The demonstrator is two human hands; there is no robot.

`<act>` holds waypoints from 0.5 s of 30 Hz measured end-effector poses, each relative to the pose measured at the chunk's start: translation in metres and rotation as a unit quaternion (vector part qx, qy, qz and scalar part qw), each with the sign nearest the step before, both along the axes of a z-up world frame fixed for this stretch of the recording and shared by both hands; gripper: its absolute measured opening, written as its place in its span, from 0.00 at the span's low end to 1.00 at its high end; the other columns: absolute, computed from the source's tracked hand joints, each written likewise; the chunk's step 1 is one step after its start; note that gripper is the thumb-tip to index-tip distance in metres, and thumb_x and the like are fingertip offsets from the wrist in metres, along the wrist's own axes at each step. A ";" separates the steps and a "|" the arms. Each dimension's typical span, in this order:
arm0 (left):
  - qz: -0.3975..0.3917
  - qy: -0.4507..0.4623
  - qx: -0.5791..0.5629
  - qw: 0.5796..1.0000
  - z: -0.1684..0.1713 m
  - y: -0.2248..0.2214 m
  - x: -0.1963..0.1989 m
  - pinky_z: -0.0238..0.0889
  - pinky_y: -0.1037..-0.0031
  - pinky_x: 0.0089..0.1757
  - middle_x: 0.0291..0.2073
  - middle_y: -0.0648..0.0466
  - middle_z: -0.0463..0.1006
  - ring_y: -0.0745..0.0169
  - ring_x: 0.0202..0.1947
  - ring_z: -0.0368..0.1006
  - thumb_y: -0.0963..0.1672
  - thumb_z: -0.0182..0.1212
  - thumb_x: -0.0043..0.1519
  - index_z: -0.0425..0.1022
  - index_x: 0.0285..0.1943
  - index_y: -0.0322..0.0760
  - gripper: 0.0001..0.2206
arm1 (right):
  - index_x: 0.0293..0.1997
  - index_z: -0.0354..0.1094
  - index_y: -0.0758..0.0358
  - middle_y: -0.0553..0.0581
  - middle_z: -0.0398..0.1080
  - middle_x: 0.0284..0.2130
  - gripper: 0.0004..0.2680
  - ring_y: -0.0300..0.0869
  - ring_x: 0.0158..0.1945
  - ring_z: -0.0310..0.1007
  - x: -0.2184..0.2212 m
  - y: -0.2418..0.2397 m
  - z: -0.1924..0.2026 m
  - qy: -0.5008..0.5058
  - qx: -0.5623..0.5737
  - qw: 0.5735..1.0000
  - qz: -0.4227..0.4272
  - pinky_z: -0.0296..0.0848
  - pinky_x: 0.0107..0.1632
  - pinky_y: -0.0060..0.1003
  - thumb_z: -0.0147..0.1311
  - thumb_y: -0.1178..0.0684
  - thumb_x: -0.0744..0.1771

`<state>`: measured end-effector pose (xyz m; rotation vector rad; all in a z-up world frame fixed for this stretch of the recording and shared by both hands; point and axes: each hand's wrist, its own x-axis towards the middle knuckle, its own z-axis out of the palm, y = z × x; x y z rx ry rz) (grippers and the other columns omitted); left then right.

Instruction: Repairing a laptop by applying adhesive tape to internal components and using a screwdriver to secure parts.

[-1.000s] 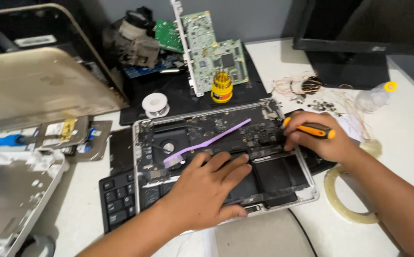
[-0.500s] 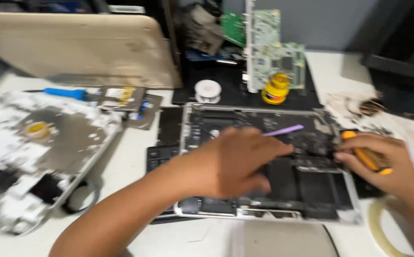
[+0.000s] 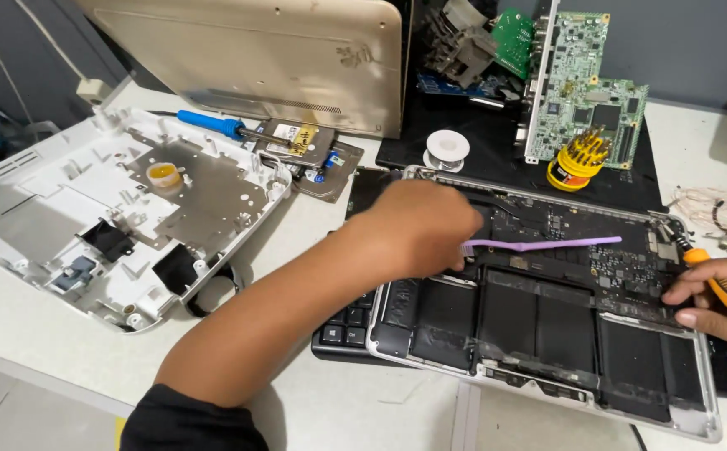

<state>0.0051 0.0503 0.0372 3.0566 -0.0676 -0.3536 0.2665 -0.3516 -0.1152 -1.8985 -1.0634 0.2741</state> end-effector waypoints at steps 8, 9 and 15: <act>0.056 0.045 -0.061 0.996 -0.020 -0.002 0.016 0.68 0.55 0.37 0.46 0.52 0.80 0.44 0.46 0.77 0.52 0.73 0.55 0.74 0.46 0.49 0.17 | 0.57 0.68 0.70 0.65 0.82 0.37 0.21 0.45 0.45 0.82 -0.002 0.003 0.002 0.006 -0.013 1.000 -0.014 0.74 0.51 0.34 0.63 0.68 0.58; 0.070 0.033 -0.102 0.992 -0.023 -0.001 0.016 0.65 0.57 0.35 0.42 0.53 0.81 0.47 0.42 0.77 0.51 0.76 0.52 0.74 0.40 0.50 0.16 | 0.58 0.67 0.71 0.67 0.82 0.37 0.22 0.47 0.48 0.82 0.001 0.001 -0.002 0.016 -0.015 1.000 -0.019 0.75 0.54 0.36 0.62 0.69 0.58; 0.093 0.012 -0.136 0.986 -0.027 -0.006 0.018 0.64 0.58 0.34 0.40 0.57 0.81 0.50 0.43 0.77 0.53 0.73 0.52 0.74 0.40 0.51 0.15 | 0.55 0.69 0.71 0.67 0.81 0.36 0.20 0.47 0.45 0.81 -0.015 0.012 0.013 0.045 0.013 0.999 -0.023 0.73 0.49 0.34 0.62 0.71 0.58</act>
